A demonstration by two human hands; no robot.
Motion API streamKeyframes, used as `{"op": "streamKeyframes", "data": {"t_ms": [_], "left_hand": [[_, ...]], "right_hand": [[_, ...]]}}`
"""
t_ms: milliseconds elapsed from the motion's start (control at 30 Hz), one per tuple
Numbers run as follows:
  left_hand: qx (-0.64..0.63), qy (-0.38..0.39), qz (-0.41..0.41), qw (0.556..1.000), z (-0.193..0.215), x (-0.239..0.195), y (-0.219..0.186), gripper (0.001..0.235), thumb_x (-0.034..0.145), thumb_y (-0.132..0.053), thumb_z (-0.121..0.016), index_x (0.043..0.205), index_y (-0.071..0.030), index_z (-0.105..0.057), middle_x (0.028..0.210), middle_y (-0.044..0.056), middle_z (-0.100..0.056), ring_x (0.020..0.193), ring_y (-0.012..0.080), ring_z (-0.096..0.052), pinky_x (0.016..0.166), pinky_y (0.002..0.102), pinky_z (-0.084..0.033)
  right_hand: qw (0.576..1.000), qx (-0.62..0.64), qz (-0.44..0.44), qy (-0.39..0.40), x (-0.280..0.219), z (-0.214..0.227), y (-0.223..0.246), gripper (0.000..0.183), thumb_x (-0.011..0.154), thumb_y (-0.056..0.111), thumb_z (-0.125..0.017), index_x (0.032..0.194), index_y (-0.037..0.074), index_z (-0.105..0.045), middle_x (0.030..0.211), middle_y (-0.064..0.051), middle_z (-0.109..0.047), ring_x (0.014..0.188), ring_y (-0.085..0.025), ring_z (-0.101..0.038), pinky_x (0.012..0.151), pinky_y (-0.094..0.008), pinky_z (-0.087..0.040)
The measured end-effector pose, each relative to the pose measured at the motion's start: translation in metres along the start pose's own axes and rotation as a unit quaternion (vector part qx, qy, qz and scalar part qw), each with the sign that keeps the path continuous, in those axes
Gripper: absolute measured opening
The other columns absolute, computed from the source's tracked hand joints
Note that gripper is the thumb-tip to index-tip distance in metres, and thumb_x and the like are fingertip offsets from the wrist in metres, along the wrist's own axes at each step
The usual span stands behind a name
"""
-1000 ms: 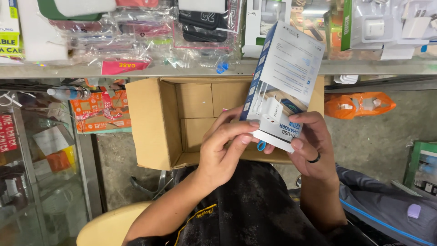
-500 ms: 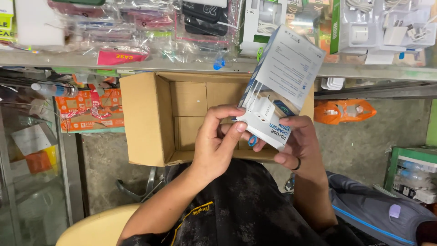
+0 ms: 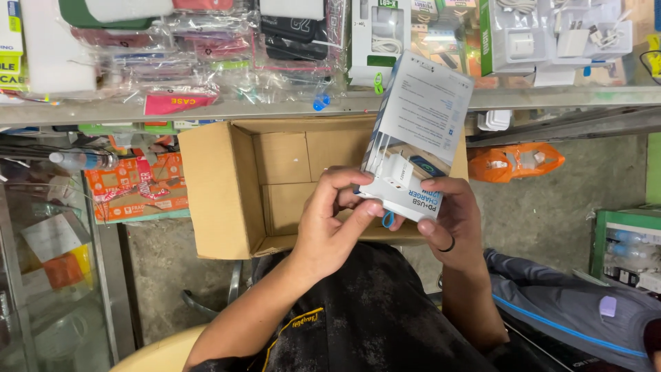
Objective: Unboxing a phone charger and cable, inspecting the contents, and putting them back into the packaging.
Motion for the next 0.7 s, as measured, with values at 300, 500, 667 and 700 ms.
{"op": "streamKeyframes", "data": {"t_ms": [300,500,667,700], "left_hand": [[0.097,-0.019,-0.003,0.995,0.006,-0.005,0.01,0.037,0.101,-0.004,-0.076,0.131,-0.007,-0.054,0.127,0.009,-0.057,0.103,0.0136,-0.064,0.092,0.028,-0.056],[0.238,-0.01,-0.002,0.971,-0.006,0.006,-0.015,0.062,0.085,-0.017,-0.088,0.136,-0.012,-0.053,0.137,0.015,-0.052,0.104,0.0198,-0.064,0.084,0.029,-0.06],[0.235,-0.009,-0.012,0.972,-0.007,0.003,-0.015,0.055,0.087,-0.017,-0.088,0.134,-0.012,-0.059,0.139,0.015,-0.051,0.113,0.0215,-0.066,0.087,0.03,-0.062],[0.235,-0.008,-0.006,0.972,-0.006,0.002,-0.014,0.052,0.088,-0.017,-0.088,0.133,-0.012,-0.061,0.14,0.015,-0.052,0.112,0.0214,-0.067,0.087,0.03,-0.062]], "right_hand": [[1.0,0.019,-0.024,0.006,0.002,-0.002,-0.003,0.039,0.103,0.013,-0.068,0.136,0.005,-0.05,0.126,-0.02,-0.065,0.096,-0.029,-0.071,0.08,-0.041,-0.063],[0.997,-0.067,-0.025,-0.014,-0.01,0.023,-0.021,0.054,0.099,0.024,-0.077,0.142,0.005,-0.051,0.128,-0.011,-0.064,0.118,-0.018,-0.065,0.1,-0.032,-0.055],[0.997,-0.058,-0.053,0.021,-0.012,0.018,-0.018,0.06,0.093,0.019,-0.081,0.142,0.005,-0.048,0.128,-0.01,-0.063,0.119,-0.018,-0.064,0.099,-0.031,-0.054],[0.995,-0.08,-0.063,0.009,-0.014,0.022,-0.021,0.056,0.095,0.015,-0.079,0.141,0.004,-0.048,0.127,-0.011,-0.063,0.118,-0.018,-0.064,0.099,-0.032,-0.053]]}}
Point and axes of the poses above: each hand's wrist, its own x-axis towards the middle knuckle, its own z-axis out of the back of the hand, y = z × x, the point moved 10 cm from there along x, towards the middle knuckle
